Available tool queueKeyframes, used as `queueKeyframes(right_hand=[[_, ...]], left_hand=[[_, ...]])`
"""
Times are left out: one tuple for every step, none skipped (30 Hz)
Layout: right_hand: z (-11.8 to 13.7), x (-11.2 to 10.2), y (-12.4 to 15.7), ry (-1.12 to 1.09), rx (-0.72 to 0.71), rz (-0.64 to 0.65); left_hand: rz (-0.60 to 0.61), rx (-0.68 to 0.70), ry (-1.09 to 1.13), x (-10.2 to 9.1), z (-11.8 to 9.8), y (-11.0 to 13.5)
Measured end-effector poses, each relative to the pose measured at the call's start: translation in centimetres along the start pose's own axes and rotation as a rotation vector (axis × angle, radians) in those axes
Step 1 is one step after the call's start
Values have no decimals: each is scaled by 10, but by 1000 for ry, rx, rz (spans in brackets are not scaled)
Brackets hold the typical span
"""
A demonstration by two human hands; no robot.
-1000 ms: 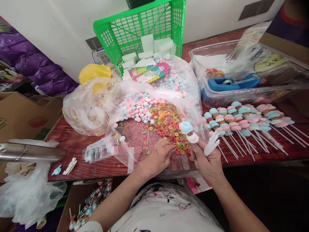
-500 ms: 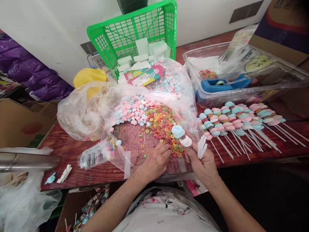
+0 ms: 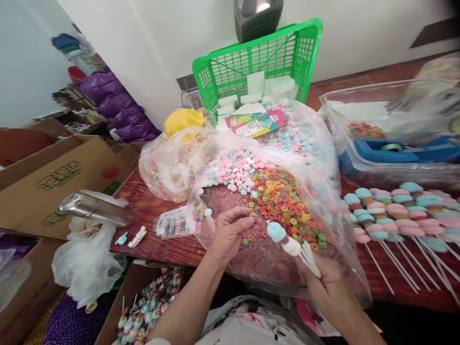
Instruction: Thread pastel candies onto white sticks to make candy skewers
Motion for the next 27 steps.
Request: queueKeyframes(right_hand=[[4,4,0,9,-32,11],[8,8,-1,22,-52,23],[12,11,-2,38,-66,42],[16,13,-3,56,-75,61],[20,15,-5,75,-84,79],[23,15,-8,93,-89,91],[25,15,-10,108,-92,98],[27,14,-12,120,-90,100],[28,13,-14,131,-85,97],[28,13,-15,143,-75,96],[27,12,-16,155,-68,96],[26,13,-16,168,-62,97],[25,14,-16,182,-57,101],[23,15,-15,195,-54,102],[22,15,-15,204,-52,101],[22,16,-14,208,-53,95],[22,16,-13,206,-58,85],[23,15,-13,200,-65,71],[24,15,-13,189,-74,57],[25,14,-13,180,-83,44],[26,14,-13,173,-88,31],[27,13,-14,170,-88,17],[27,12,-14,167,-83,5],[26,12,-15,165,-76,-6],[25,11,-15,161,-69,-14],[24,12,-15,156,-63,-17],[23,12,-15,150,-59,-14]], left_hand=[[8,14,17,0,-3,1],[17,29,24,0,-5,1],[25,46,24,0,-6,2],[34,67,15,0,-6,3],[43,93,-1,0,-6,3],[50,133,-26,-1,-7,3],[58,192,-64,-1,-10,4],[69,267,-119,-1,-15,5],[84,355,-195,0,-20,7],[103,450,-290,2,-27,10],[125,547,-398,5,-33,14],[152,639,-510,10,-38,18],[183,719,-616,14,-41,23],[217,785,-712,19,-43,27],[252,842,-794,23,-43,30],[288,887,-863,27,-42,33],[323,915,-922,30,-40,35],[348,929,-971,32,-36,36],[358,933,-1005,33,-33,36],[352,923,-1019,33,-31,35],[330,894,-998,31,-29,34],[298,848,-936,28,-28,32],[255,787,-842,24,-28,29],[209,715,-729,19,-27,26],[167,637,-619,13,-26,23],[133,558,-530,9,-24,19],[117,476,-480,7,-20,16]])
Point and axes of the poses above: each hand's wrist, its own y-axis away from the middle knuckle, its own x-axis out of the palm, z = x × y, the point moved 7 cm from there along -y, towards the middle knuckle, and after that the axes turned 10 degrees about y, right-handed, at the moved point
